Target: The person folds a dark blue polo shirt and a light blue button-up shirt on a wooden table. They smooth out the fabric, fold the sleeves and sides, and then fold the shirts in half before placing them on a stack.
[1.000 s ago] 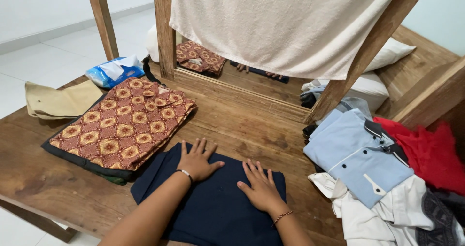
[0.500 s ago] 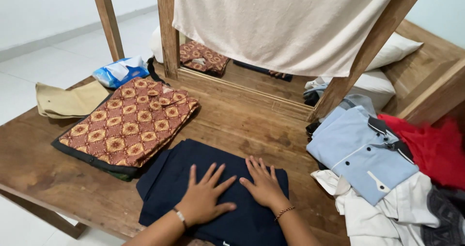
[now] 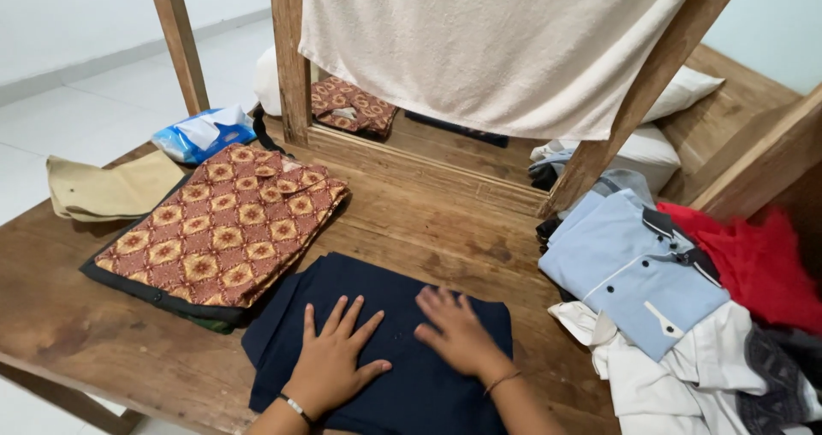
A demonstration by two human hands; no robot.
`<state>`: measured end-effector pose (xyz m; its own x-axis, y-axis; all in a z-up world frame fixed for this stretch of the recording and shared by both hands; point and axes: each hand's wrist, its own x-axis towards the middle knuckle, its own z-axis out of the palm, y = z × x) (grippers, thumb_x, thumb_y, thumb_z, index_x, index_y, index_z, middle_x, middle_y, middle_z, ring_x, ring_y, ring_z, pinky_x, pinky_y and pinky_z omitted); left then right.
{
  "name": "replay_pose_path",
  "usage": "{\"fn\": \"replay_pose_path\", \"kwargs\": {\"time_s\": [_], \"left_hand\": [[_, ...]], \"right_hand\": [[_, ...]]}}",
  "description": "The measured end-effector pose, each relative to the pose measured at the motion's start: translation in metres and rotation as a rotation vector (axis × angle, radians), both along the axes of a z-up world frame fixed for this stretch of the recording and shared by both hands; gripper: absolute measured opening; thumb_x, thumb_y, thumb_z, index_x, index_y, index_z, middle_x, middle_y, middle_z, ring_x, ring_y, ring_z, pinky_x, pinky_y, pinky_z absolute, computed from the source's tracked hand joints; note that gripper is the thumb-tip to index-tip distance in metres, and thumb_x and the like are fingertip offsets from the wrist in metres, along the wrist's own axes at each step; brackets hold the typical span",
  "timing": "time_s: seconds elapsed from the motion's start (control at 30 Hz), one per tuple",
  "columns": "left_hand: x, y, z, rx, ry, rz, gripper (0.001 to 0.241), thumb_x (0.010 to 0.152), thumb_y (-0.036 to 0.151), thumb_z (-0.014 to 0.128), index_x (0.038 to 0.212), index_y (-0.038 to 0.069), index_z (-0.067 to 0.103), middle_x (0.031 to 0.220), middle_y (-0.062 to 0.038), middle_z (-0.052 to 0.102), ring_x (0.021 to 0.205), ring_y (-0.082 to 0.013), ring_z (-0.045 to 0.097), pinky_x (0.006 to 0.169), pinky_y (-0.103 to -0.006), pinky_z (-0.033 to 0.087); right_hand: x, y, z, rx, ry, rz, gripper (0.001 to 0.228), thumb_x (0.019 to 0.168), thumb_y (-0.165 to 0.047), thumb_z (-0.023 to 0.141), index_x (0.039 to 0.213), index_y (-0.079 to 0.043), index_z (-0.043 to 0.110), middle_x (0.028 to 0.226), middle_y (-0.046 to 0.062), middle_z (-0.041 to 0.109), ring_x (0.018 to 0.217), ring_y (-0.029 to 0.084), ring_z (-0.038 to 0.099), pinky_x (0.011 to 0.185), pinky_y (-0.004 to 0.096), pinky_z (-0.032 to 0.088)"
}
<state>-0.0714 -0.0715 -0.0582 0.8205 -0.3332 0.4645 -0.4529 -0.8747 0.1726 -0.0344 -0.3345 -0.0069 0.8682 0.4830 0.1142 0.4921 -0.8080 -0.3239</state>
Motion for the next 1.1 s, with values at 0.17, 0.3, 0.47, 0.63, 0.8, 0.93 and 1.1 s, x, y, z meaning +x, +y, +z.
{"fn": "replay_pose_path", "kwargs": {"time_s": [0.17,0.3,0.47,0.63,0.8,0.93,1.1], "left_hand": [[-0.006,0.0,0.01,0.001,0.074,-0.012,0.084,0.082,0.076,0.064,0.149,0.029,0.048,0.158,-0.013,0.038,0.146,-0.0366,0.028,0.11,-0.0762,0.008],[-0.003,0.001,0.006,0.002,0.084,-0.014,0.084,0.081,0.076,0.064,0.15,0.03,0.048,0.159,-0.012,0.035,0.147,-0.0376,0.026,0.109,-0.0781,0.009],[-0.002,0.004,0.001,-0.016,0.076,-0.029,0.085,0.08,0.076,0.065,0.15,0.031,0.047,0.16,-0.011,0.035,0.149,-0.0361,0.024,0.11,-0.0769,0.007],[-0.002,0.005,0.008,-0.001,0.212,0.006,0.088,0.078,0.078,0.067,0.15,0.034,0.045,0.163,-0.007,0.028,0.152,-0.0339,0.016,0.109,-0.0824,-0.002],[-0.011,0.01,0.043,0.074,0.467,0.08,0.09,0.081,0.084,0.059,0.154,0.039,0.034,0.168,-0.003,0.015,0.156,-0.0329,0.006,0.108,-0.0866,0.003],[-0.011,0.012,0.044,0.083,0.531,0.066,0.09,0.083,0.083,0.057,0.156,0.038,0.03,0.169,-0.006,0.011,0.157,-0.0336,0.002,0.109,-0.0862,0.0],[-0.01,0.014,0.043,0.075,0.536,0.048,0.089,0.084,0.081,0.058,0.156,0.037,0.03,0.169,-0.006,0.01,0.157,-0.0336,0.0,0.11,-0.085,-0.002]], "right_hand": [[0.002,-0.008,0.014,-0.128,0.209,-0.271,0.076,0.098,-0.064,0.027,0.161,-0.022,0.022,0.172,-0.006,0.01,0.158,0.018,-0.002,0.127,0.048,-0.002],[-0.018,0.001,0.009,-0.13,0.154,-0.176,0.083,0.095,-0.069,0.032,0.161,-0.02,0.023,0.171,0.0,0.013,0.157,0.024,0.004,0.124,0.053,0.0],[-0.068,0.023,0.015,-0.075,0.009,-0.098,0.081,0.094,-0.063,0.054,0.156,-0.014,0.035,0.165,0.006,0.032,0.153,0.033,0.021,0.118,0.058,0.014],[-0.104,0.009,0.013,-0.035,0.04,-0.103,0.076,0.096,-0.058,0.054,0.157,-0.018,0.034,0.167,0.005,0.029,0.153,0.033,0.017,0.118,0.057,0.013],[-0.118,-0.041,-0.01,0.014,0.158,-0.343,0.08,0.093,-0.062,0.052,0.16,-0.026,0.027,0.171,0.002,0.016,0.157,0.027,0.013,0.121,0.053,0.015],[-0.126,-0.076,0.012,-0.064,0.291,-0.791,0.082,0.092,-0.066,0.049,0.158,-0.022,0.027,0.167,-0.001,0.029,0.151,0.022,0.035,0.119,0.044,0.039],[-0.126,-0.083,-0.015,-0.046,0.119,-0.804,0.065,0.088,-0.064,0.057,0.137,-0.021,0.061,0.15,-0.008,0.054,0.137,0.017,0.054,0.11,0.036,0.047]]}}
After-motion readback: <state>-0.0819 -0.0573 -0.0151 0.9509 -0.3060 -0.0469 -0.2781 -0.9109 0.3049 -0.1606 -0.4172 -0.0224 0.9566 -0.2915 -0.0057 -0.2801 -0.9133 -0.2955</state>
